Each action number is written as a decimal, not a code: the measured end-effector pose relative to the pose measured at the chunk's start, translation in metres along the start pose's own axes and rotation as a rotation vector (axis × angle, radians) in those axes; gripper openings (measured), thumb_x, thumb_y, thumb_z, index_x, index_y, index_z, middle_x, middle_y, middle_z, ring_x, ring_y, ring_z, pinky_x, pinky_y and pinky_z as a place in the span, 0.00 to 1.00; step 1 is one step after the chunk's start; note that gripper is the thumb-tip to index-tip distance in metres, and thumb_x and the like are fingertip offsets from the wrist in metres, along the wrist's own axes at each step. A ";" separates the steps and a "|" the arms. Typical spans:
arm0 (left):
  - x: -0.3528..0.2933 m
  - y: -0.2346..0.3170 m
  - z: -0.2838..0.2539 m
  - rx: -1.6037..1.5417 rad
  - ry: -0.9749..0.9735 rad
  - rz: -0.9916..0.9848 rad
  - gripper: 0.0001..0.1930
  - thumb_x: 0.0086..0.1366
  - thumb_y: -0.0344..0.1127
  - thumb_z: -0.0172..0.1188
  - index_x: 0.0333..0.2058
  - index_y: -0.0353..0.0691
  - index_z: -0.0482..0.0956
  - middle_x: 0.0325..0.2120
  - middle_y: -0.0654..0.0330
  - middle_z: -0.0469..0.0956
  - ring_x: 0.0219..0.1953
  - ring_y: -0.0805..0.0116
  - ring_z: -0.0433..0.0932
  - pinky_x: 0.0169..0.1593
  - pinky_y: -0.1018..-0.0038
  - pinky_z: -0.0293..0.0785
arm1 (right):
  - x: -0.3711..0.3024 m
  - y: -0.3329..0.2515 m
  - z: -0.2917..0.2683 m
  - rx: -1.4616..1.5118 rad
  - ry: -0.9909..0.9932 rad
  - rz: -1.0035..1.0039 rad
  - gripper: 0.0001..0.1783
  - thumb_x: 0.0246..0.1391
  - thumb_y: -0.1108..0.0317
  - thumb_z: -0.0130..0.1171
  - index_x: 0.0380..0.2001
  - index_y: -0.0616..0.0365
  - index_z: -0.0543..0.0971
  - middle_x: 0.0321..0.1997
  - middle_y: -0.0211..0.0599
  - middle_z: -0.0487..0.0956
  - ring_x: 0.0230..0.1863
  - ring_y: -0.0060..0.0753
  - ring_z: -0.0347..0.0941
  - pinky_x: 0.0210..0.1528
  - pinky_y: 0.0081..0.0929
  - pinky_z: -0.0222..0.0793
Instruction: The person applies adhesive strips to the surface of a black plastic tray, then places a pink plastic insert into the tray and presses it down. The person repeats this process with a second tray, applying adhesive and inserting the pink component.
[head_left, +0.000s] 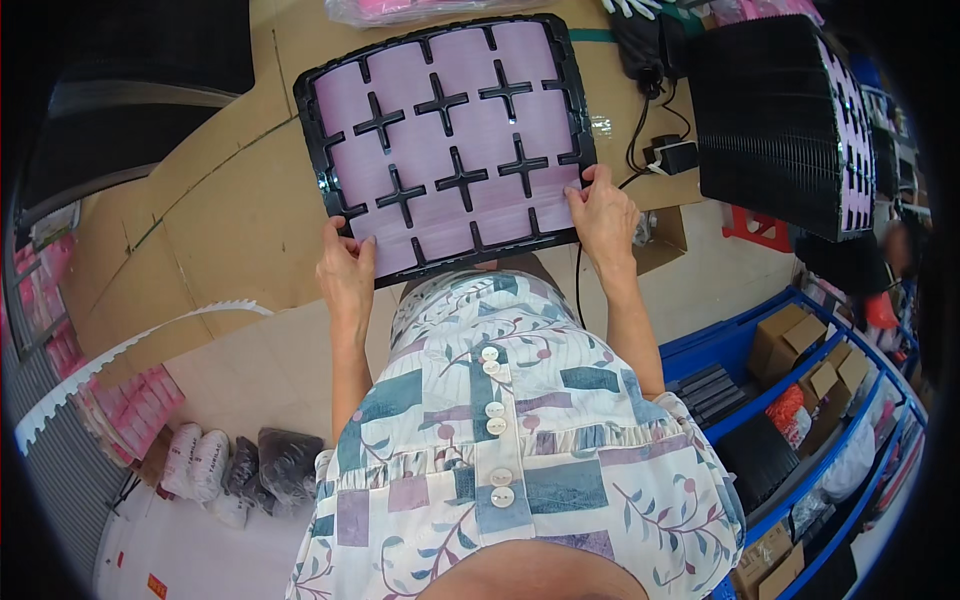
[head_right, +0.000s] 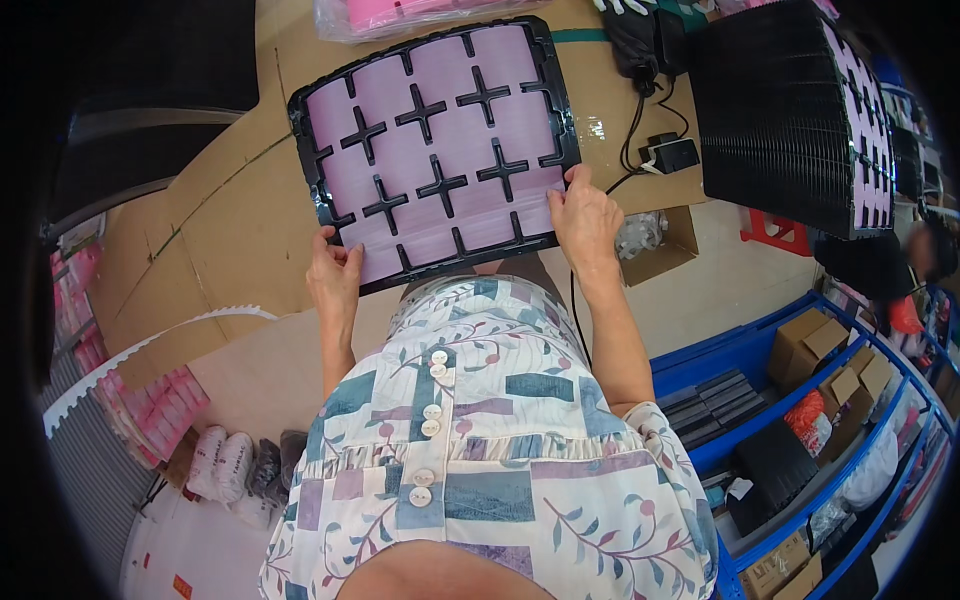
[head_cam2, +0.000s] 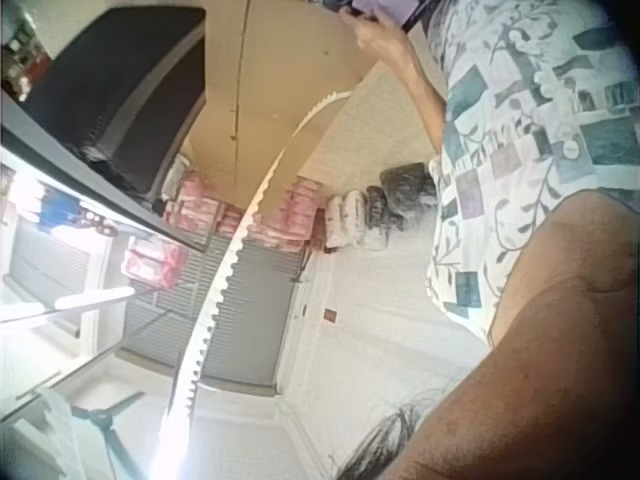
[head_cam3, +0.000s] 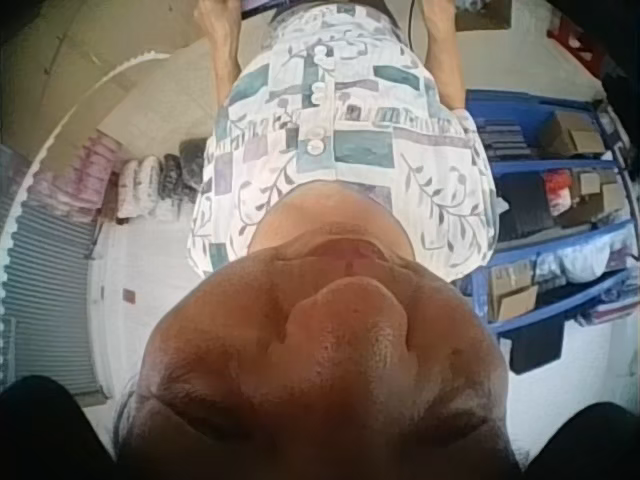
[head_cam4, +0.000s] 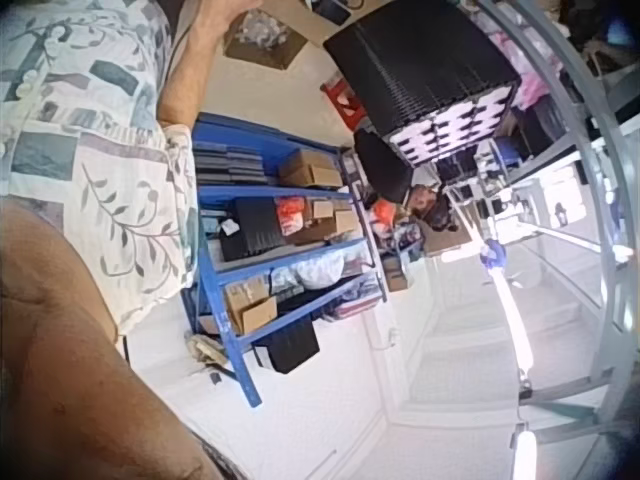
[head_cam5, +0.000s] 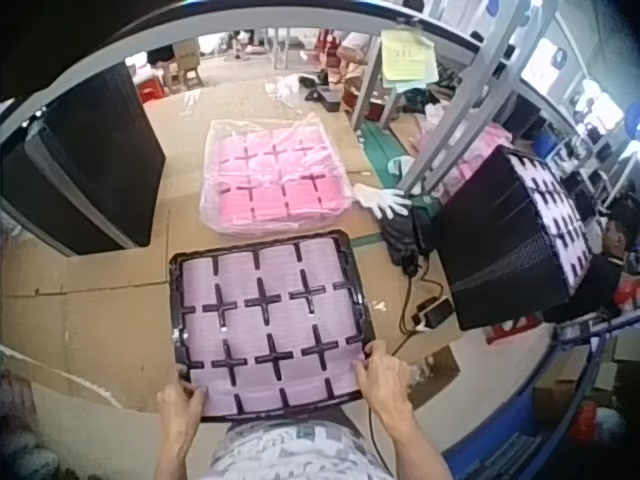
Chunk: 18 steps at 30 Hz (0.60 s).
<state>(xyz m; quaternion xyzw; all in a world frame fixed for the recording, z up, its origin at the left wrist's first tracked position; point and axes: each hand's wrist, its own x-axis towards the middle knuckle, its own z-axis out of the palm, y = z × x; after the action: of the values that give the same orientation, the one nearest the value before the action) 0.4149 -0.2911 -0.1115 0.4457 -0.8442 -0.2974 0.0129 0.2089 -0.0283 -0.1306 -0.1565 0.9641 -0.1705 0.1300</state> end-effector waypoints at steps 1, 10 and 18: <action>-0.001 0.001 0.000 0.004 -0.002 0.005 0.24 0.58 0.33 0.67 0.52 0.35 0.72 0.22 0.56 0.79 0.24 0.63 0.79 0.32 0.67 0.75 | -0.001 0.001 0.000 -0.001 0.001 -0.001 0.19 0.53 0.61 0.65 0.44 0.57 0.72 0.25 0.42 0.83 0.29 0.56 0.80 0.35 0.50 0.72; -0.002 0.000 0.003 -0.041 -0.005 0.018 0.24 0.58 0.30 0.65 0.53 0.35 0.70 0.23 0.53 0.79 0.27 0.53 0.81 0.33 0.60 0.75 | -0.002 0.009 0.005 0.063 0.034 -0.002 0.14 0.54 0.60 0.65 0.37 0.55 0.76 0.26 0.39 0.83 0.30 0.51 0.80 0.34 0.45 0.72; -0.003 -0.005 0.006 -0.034 -0.002 0.021 0.25 0.58 0.29 0.66 0.54 0.36 0.69 0.23 0.52 0.79 0.27 0.50 0.81 0.34 0.59 0.75 | -0.003 0.008 0.004 0.128 0.025 0.010 0.13 0.53 0.60 0.65 0.35 0.56 0.78 0.25 0.41 0.82 0.30 0.50 0.80 0.33 0.43 0.72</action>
<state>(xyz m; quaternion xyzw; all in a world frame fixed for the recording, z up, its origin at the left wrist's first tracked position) 0.4185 -0.2880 -0.1184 0.4362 -0.8437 -0.3120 0.0230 0.2108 -0.0213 -0.1368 -0.1411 0.9536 -0.2331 0.1284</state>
